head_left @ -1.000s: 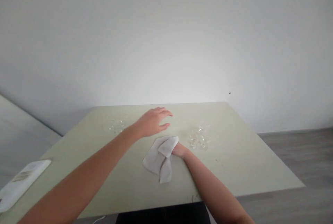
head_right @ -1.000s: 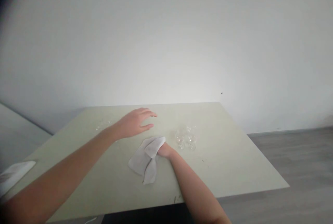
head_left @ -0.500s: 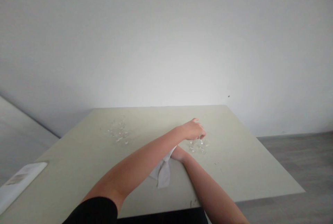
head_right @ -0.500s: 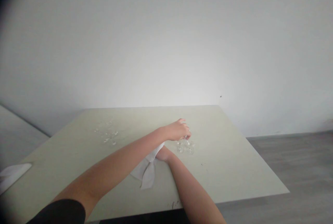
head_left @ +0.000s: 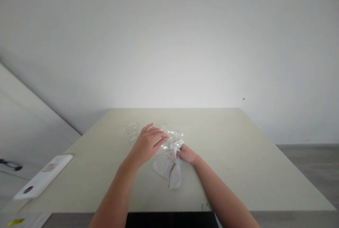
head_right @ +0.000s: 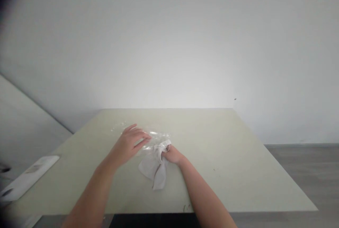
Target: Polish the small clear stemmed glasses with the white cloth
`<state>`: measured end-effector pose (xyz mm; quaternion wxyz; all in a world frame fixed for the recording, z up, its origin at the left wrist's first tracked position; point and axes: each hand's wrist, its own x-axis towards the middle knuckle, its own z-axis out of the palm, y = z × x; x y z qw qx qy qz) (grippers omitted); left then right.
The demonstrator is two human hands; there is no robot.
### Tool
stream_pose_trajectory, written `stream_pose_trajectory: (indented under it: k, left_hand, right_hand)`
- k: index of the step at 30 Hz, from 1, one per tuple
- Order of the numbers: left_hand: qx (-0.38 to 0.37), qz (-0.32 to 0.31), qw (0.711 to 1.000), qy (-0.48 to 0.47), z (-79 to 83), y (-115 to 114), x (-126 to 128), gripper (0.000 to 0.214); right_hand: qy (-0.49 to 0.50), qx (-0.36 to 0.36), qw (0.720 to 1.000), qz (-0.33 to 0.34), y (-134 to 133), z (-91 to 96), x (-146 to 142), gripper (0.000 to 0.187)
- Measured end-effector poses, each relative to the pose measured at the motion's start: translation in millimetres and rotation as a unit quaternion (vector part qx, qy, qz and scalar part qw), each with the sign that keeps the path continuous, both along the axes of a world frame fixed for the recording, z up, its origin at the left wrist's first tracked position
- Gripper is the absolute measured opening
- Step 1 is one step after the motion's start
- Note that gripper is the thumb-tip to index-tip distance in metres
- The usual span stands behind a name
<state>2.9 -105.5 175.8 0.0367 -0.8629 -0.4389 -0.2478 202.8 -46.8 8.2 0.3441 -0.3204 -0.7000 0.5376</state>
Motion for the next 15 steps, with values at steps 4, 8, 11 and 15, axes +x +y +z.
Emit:
stream_pose_trajectory:
  k: [4, 8, 11, 15]
  left_hand:
    - [-0.059, 0.066, 0.995, 0.041, 1.0, -33.5, -64.6, 0.027]
    - [-0.161, 0.131, 0.975, 0.08, 1.4, -47.6, -114.4, 0.033]
    - [-0.202, 0.17, 0.958, 0.107, -0.2, -44.8, -138.3, 0.035]
    - [-0.236, 0.214, 0.939, 0.13, -4.2, -28.3, -157.3, 0.027]
  right_hand:
    - [-0.018, -0.036, 0.999, -0.016, -0.9, -5.0, 1.5, 0.037]
    - [-0.027, -0.045, 0.998, -0.018, 0.2, -7.7, 1.4, 0.035]
    - [-0.02, -0.047, 0.998, -0.022, 0.5, -7.8, 1.1, 0.036]
    - [-0.017, -0.048, 0.998, -0.031, 0.9, -8.7, 1.3, 0.038]
